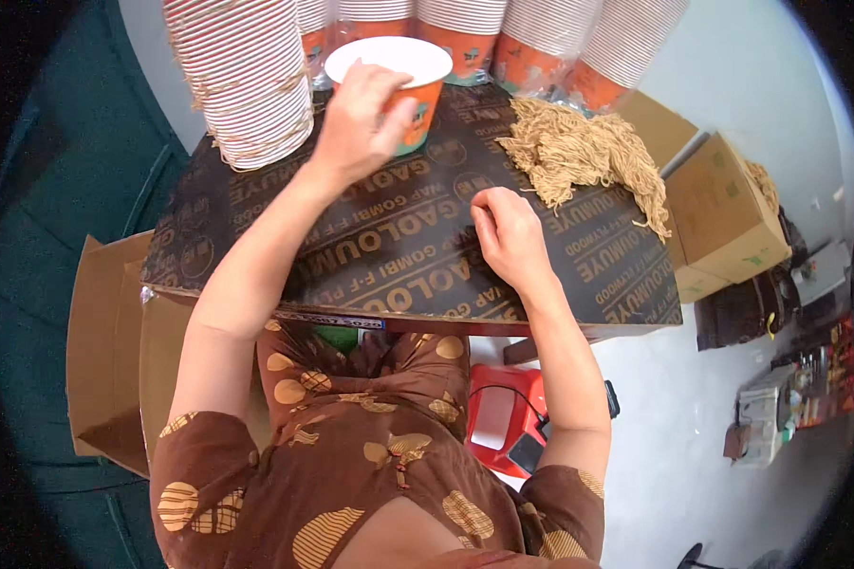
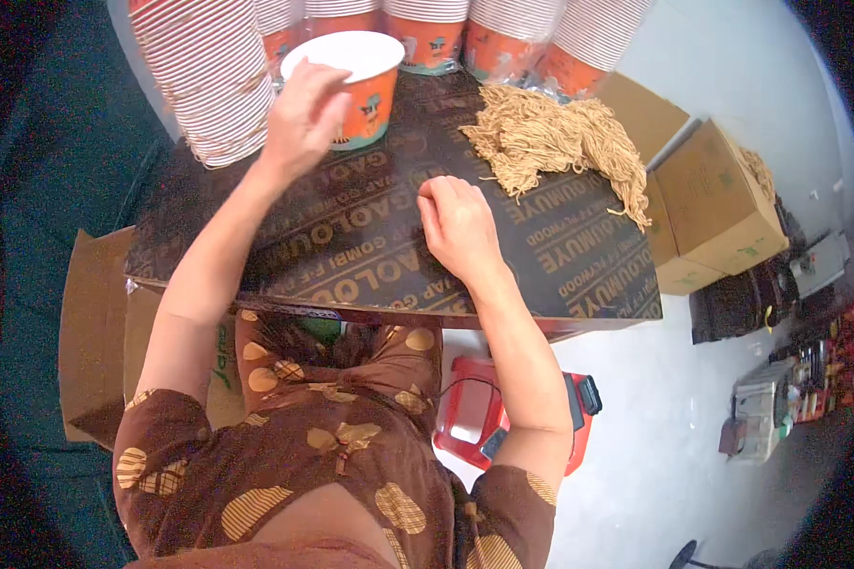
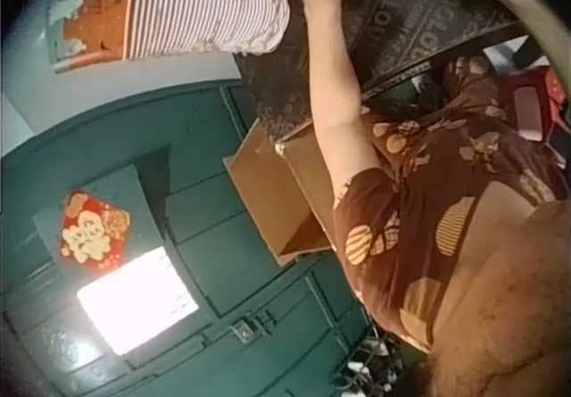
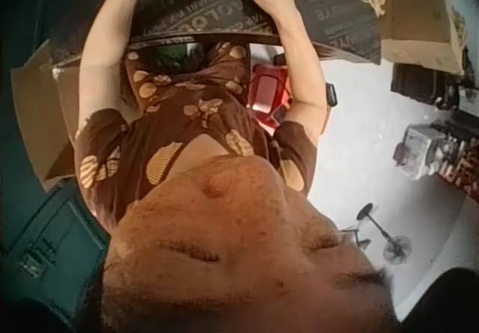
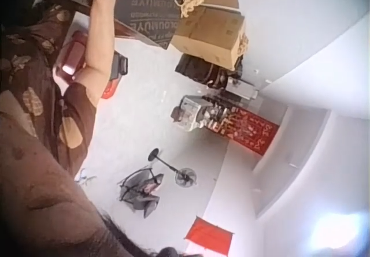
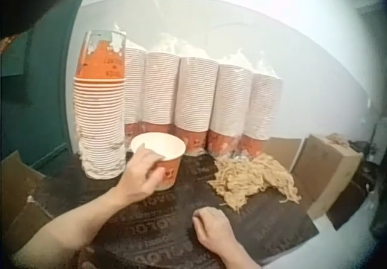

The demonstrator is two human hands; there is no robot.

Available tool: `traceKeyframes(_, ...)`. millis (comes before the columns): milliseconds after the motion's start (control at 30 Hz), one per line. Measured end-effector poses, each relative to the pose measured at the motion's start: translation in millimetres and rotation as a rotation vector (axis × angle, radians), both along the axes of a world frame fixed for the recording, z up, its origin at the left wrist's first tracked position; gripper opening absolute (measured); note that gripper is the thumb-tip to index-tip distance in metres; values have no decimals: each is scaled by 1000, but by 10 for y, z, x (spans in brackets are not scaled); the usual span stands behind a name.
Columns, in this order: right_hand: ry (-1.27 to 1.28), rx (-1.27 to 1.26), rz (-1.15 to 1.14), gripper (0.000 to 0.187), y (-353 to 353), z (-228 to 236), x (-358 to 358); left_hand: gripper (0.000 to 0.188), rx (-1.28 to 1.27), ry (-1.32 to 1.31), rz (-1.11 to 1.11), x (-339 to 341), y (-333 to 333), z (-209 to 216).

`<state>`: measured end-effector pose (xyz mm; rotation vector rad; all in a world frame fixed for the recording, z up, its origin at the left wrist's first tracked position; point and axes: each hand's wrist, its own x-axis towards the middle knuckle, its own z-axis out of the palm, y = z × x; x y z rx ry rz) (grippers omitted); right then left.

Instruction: Manually attaching string handles to paper buckets by threading them through holes.

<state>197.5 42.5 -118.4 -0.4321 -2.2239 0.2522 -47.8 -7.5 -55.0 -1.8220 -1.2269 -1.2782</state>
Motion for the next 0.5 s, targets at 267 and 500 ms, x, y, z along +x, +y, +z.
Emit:
traceKeyframes(267, 73, 62, -105, 6, 241, 78, 187, 24, -48, -370, -83, -452, -66, 17)
traceKeyframes(500, -212, 207, -364, 3, 654, 278, 646, 29, -210, -407, 87, -639, -93, -4)
